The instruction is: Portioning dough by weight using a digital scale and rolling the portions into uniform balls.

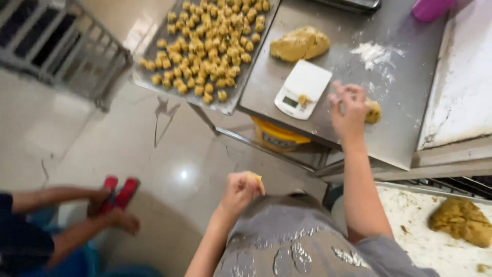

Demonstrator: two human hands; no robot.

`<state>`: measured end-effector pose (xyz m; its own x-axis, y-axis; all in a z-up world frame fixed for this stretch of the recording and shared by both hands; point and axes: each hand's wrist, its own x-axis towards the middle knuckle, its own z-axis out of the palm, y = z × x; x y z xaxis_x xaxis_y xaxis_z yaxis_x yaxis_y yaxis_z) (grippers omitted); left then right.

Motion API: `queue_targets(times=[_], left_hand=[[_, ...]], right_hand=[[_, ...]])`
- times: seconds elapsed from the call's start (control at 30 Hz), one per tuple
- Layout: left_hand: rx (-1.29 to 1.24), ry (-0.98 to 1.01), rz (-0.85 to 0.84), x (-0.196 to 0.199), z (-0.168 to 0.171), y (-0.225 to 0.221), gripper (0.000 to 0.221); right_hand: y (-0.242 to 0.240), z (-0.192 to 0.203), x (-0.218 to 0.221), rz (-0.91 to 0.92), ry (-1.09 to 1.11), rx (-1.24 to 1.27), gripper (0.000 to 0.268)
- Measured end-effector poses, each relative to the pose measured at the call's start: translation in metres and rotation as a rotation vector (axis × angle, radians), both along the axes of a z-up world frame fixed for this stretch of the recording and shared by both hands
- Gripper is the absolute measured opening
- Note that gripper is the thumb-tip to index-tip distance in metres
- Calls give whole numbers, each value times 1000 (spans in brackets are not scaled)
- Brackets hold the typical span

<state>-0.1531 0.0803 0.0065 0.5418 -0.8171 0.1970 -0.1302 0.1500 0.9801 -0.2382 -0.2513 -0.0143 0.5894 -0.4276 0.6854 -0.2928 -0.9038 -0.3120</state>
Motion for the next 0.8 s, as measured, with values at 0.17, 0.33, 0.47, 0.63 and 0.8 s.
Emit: queue_targets(times=[0.17, 0.33, 0.47, 0.63, 0.8], left_hand=[[157, 58, 158, -55, 34, -19, 66], [-32, 412, 308, -94, 10, -36, 55], [-48, 280, 441, -107, -10, -47, 46], [62, 410, 453, -104, -22, -51, 73], [-21, 509, 324, -85, -4, -53, 35]], right_hand=[[-35, 14, -8, 203, 11, 245, 27], [-25, 11, 20, 506, 196, 166, 45], [-35, -34, 42, 432, 356, -53, 35], [-76, -51, 62, 191, 149, -116, 25], [-71, 43, 32, 293, -140, 205, 25]])
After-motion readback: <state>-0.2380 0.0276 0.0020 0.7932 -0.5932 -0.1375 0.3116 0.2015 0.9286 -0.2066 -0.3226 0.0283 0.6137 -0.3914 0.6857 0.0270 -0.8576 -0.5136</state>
